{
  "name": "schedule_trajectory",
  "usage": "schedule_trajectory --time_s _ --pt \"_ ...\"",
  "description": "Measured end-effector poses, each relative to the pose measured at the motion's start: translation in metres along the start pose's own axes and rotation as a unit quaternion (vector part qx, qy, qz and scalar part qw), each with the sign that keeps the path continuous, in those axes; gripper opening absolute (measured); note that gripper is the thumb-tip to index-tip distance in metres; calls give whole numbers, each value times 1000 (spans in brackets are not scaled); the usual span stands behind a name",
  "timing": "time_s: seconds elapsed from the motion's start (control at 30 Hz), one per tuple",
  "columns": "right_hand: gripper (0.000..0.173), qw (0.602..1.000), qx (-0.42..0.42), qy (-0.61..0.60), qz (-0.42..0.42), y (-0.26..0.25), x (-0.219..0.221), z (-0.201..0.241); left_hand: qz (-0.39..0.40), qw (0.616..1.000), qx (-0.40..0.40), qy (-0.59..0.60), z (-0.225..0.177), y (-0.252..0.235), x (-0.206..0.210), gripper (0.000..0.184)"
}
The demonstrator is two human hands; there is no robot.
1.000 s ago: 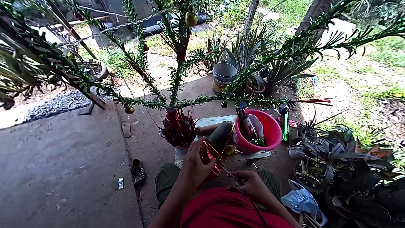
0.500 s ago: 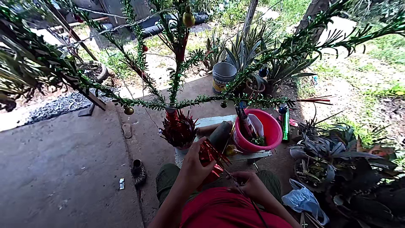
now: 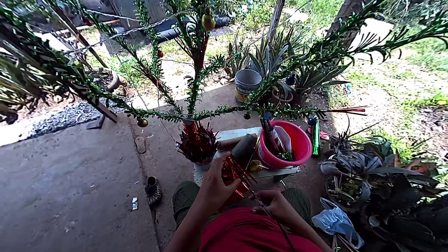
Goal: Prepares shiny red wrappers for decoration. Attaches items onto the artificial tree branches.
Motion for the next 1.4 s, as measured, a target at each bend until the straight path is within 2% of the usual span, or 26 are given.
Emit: schedule_trajectory --time_s 0.27,0.5,0.77,1.07,1.4 --pt "41 999 2 -39 22 -1 3 3 13 1000 21 -10 -4 2 1 76" --pt "50 999 -2 -31 27 -2 1 3 25 1000 16 -9 -6 4 -1 78" --pt "45 999 -13 -34 17 -2 3 4 41 999 18 -4 -7 5 1 78" --pt "43 994 -23 -105 16 -2 7 4 46 997 65 -4 -13 8 6 77" --pt "36 981 -36 -186 31 -2 12 10 67 995 74 17 -16 10 10 78"
Point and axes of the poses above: each hand's wrist, its own y-axis away from the middle knuckle, its own x-axis out of the palm, z = x × y, the point moved 3 cm from there along -y, towards the middle knuckle, and after that the axes turned 3 degrees about -y, right-handed, at the moved point
